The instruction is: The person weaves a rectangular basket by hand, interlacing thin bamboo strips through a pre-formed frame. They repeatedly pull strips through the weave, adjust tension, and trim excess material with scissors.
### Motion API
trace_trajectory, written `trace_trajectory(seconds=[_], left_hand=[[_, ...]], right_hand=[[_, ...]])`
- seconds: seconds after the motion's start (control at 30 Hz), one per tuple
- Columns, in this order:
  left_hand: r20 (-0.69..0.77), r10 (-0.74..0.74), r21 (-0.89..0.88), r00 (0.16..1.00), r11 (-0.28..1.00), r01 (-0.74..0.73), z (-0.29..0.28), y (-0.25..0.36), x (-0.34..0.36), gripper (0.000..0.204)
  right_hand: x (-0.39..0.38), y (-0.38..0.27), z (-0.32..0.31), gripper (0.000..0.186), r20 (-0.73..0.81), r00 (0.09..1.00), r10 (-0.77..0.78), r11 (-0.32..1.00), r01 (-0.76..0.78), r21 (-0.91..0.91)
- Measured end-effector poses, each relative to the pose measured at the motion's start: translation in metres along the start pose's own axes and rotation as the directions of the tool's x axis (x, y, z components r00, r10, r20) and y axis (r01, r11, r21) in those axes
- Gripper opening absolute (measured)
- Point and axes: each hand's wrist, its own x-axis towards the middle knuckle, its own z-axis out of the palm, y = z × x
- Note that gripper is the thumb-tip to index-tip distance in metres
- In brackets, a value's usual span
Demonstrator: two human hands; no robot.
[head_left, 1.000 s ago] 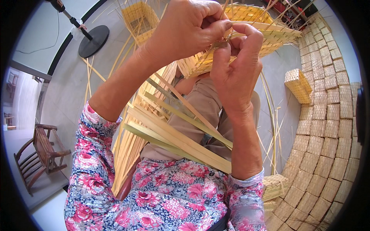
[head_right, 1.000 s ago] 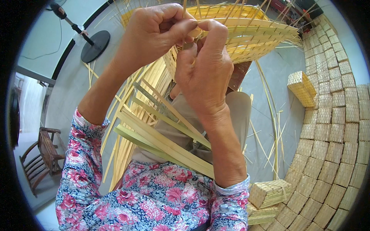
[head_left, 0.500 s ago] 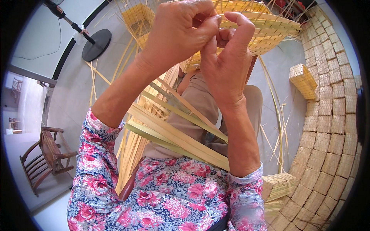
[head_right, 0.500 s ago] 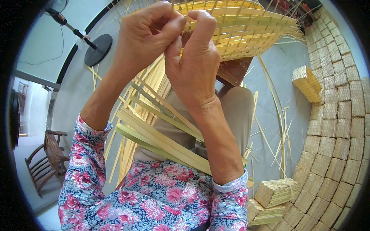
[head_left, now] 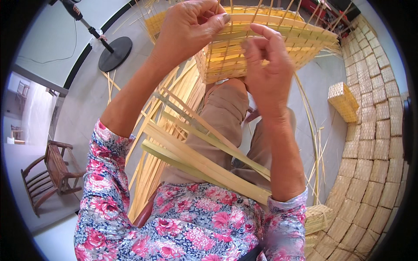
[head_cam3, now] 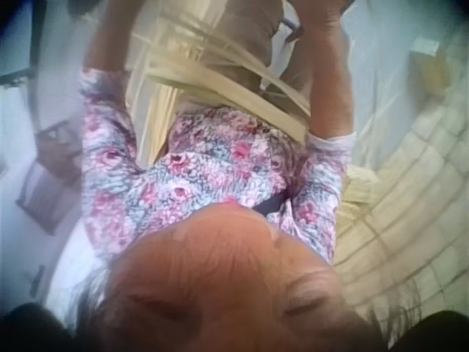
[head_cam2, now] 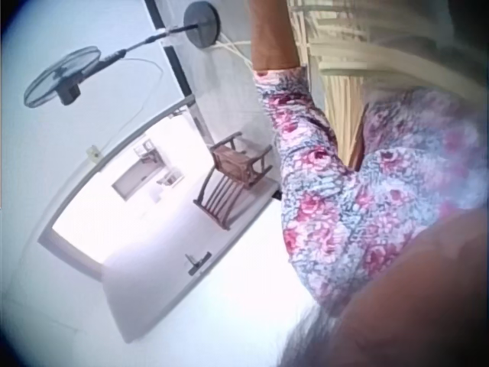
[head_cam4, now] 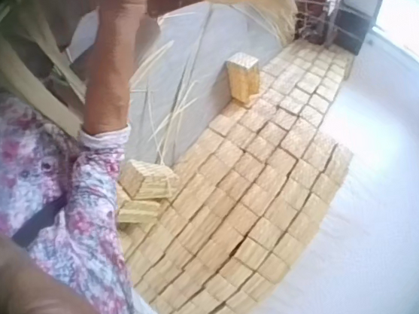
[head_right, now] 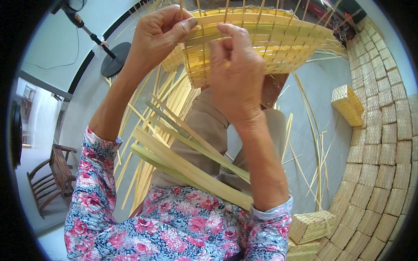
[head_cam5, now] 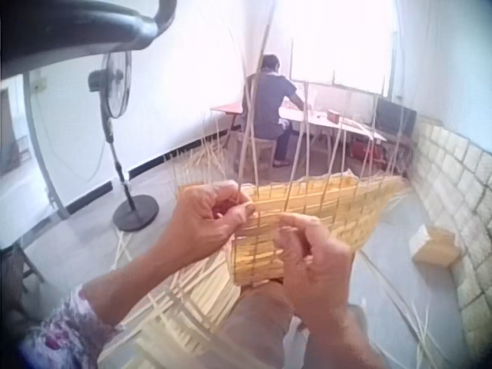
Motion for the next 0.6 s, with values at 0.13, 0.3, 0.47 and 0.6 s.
trace_trajectory(seconds=[0.13, 0.3, 0.47, 0.6], left_hand=[[-0.041, 0.023, 0.031, 0.999, 0.999, -0.022, -0.003, -0.009, -0.006, 0.016], [-0.098, 0.020, -0.083, 0.995, 0.996, -0.028, 0.008, -0.012, -0.002, 0.016], [-0.127, 0.043, -0.023, 0.991, 0.999, -0.046, 0.005, -0.001, 0.004, 0.011], [-0.144, 0.087, -0.001, 0.986, 0.996, -0.088, 0.005, -0.006, 0.003, 0.013]], right_hand=[[0.059, -0.019, -0.017, 0.023, 0.166, 0.986, 0.021, 0.999, -0.013, -0.048], [0.111, -0.028, -0.012, 0.018, 0.349, 0.934, 0.080, 0.991, -0.036, -0.131], [0.104, -0.034, -0.011, 0.015, 0.294, 0.949, -0.114, 0.964, 0.177, -0.197], [0.104, -0.015, -0.001, 0.013, 0.209, 0.941, -0.265, 0.946, 0.295, -0.131]])
